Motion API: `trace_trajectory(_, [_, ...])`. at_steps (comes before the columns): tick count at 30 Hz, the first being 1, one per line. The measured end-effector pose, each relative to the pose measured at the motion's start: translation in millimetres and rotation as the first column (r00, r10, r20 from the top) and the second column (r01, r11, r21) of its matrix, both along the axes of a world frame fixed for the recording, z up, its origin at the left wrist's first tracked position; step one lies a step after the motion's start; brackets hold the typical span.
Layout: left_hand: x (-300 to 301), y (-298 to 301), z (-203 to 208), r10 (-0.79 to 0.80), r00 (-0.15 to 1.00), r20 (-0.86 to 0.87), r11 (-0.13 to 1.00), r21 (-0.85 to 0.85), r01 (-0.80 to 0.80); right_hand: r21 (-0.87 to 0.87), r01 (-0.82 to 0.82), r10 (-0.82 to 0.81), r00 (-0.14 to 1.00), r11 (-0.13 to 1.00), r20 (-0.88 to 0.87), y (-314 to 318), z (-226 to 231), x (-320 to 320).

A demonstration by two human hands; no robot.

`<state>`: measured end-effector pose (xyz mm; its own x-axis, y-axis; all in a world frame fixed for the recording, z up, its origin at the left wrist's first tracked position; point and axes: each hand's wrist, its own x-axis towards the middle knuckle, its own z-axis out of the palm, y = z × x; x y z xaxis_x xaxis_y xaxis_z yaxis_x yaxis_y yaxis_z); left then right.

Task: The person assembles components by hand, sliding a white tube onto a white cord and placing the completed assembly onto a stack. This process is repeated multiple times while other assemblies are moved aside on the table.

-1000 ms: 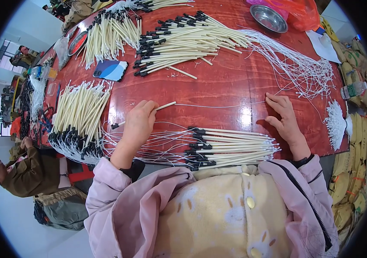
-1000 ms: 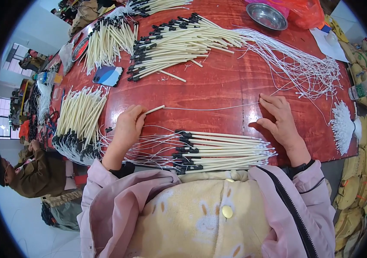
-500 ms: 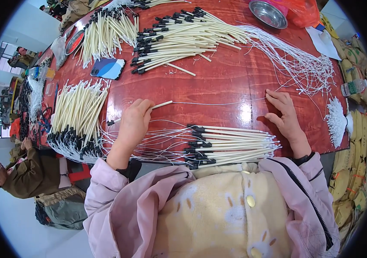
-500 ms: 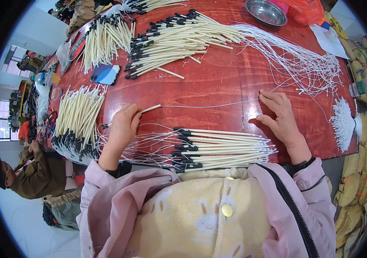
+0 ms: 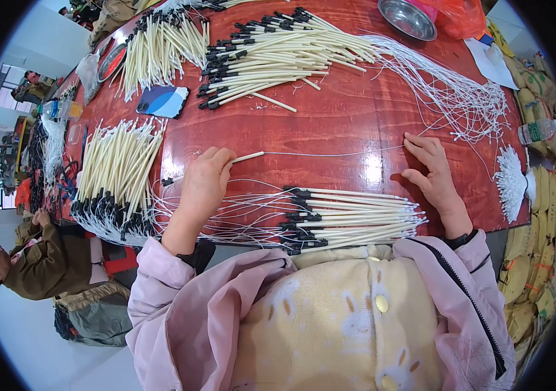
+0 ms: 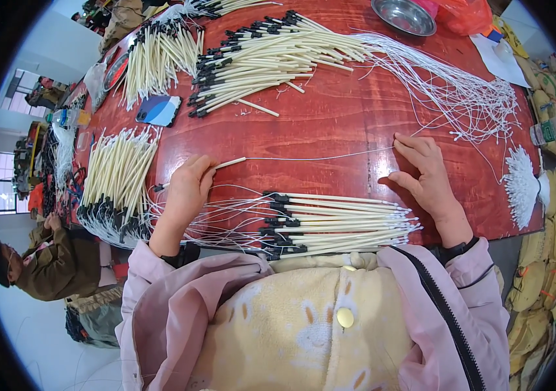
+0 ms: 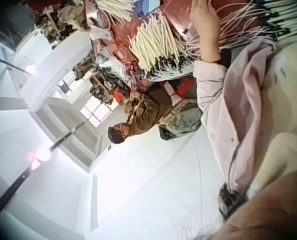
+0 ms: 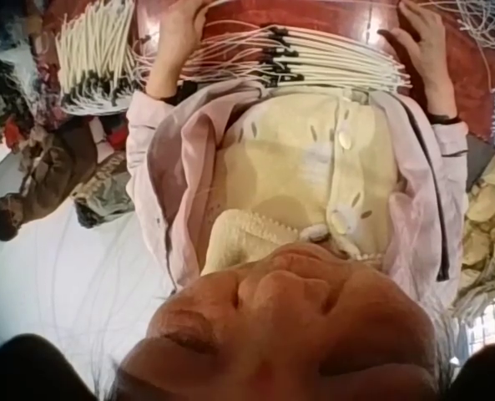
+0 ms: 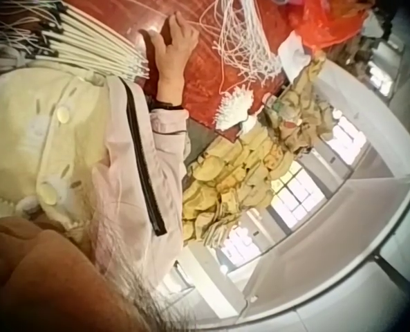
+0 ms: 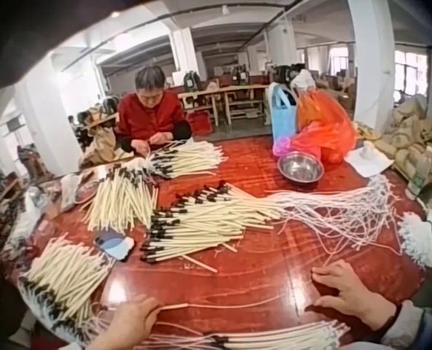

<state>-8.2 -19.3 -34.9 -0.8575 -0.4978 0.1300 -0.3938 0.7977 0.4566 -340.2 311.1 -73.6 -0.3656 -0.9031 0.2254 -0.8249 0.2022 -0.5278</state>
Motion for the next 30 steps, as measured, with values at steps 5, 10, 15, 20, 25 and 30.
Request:
trace_trajectory(5, [-7,5,-2,-0.047,0.999,-0.003,0.998,-0.048,0.047,0.007,0.010,-0.010,1.000,1.000,-0.005,1,-2,-1])
trace_trajectory(10, [-22,13,-11,-0.089,0.991,0.101,0.981,-0.163,0.105,0.007,-0.004,0.005,1.000,1.000,-0.009,0,-1,-2])
trace_trajectory(15, [-85,41,-11,-0.302,0.922,0.241,0.897,-0.254,0.361,0.103,-0.036,0.049,0.990,0.994,-0.129,-12,8,19])
trace_trajectory(20, [-148,89,-20,-0.446,0.876,0.183,0.830,-0.283,0.481,0.091,-0.176,0.191,0.960,0.980,-0.204,-46,11,44])
trace_trajectory(25, [-116,103,24,-0.380,0.917,0.123,0.859,-0.321,0.400,0.024,-0.101,0.104,0.982,0.995,-0.157,-39,18,26])
trace_trajectory(30, [-61,54,25,0.083,0.982,-0.170,0.898,-0.414,-0.147,0.066,-0.141,0.154,0.945,0.988,-0.290,-50,22,22])
